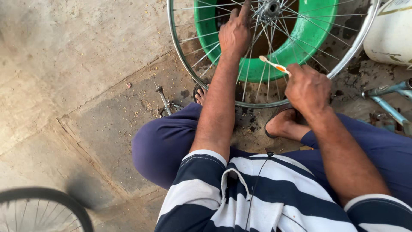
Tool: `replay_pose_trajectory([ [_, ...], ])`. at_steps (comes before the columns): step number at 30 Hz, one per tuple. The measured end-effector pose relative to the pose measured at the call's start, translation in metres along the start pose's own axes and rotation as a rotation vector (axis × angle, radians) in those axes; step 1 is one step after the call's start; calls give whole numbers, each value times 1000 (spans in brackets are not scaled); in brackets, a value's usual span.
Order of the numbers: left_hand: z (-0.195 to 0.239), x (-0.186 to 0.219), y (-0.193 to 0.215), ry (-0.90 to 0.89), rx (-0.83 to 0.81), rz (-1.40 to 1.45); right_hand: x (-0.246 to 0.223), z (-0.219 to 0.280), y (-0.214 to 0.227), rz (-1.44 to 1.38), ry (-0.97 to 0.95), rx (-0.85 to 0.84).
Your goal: The person scrubs a bicycle wheel with a toothbrush while it is partially submerged in a green basin of water. The person rotates the wheel to clean different sections of the rim and spokes.
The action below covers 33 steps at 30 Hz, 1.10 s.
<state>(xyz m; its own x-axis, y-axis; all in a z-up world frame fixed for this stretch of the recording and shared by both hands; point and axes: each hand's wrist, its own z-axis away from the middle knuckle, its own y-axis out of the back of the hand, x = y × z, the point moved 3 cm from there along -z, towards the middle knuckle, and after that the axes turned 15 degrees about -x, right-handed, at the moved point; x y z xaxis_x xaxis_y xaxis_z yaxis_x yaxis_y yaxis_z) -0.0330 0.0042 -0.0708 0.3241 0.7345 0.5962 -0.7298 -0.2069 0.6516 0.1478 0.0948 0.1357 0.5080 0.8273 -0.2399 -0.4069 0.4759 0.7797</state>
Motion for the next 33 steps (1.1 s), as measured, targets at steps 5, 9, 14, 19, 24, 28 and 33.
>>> replay_pose_trajectory([
  [5,-10,-4,-7,-3,51,65,2,-5,-20,109,48,42],
  [9,-7,6,-29,96,-89,76,16,-45,-83,244,28,-38],
  [14,2,23,-32,62,-124,127,49,-76,-151,169,-102,-90],
  [19,6,22,-25,164,-228,173,63,-15,-126,-101,-12,199],
  [24,6,30,-22,104,-217,211,46,-70,-116,-280,-37,363],
  [28,15,16,-30,141,-208,213,34,-68,-142,-465,-102,308],
  [33,8,16,-43,102,-160,177,42,-71,-147,-564,-379,187],
])
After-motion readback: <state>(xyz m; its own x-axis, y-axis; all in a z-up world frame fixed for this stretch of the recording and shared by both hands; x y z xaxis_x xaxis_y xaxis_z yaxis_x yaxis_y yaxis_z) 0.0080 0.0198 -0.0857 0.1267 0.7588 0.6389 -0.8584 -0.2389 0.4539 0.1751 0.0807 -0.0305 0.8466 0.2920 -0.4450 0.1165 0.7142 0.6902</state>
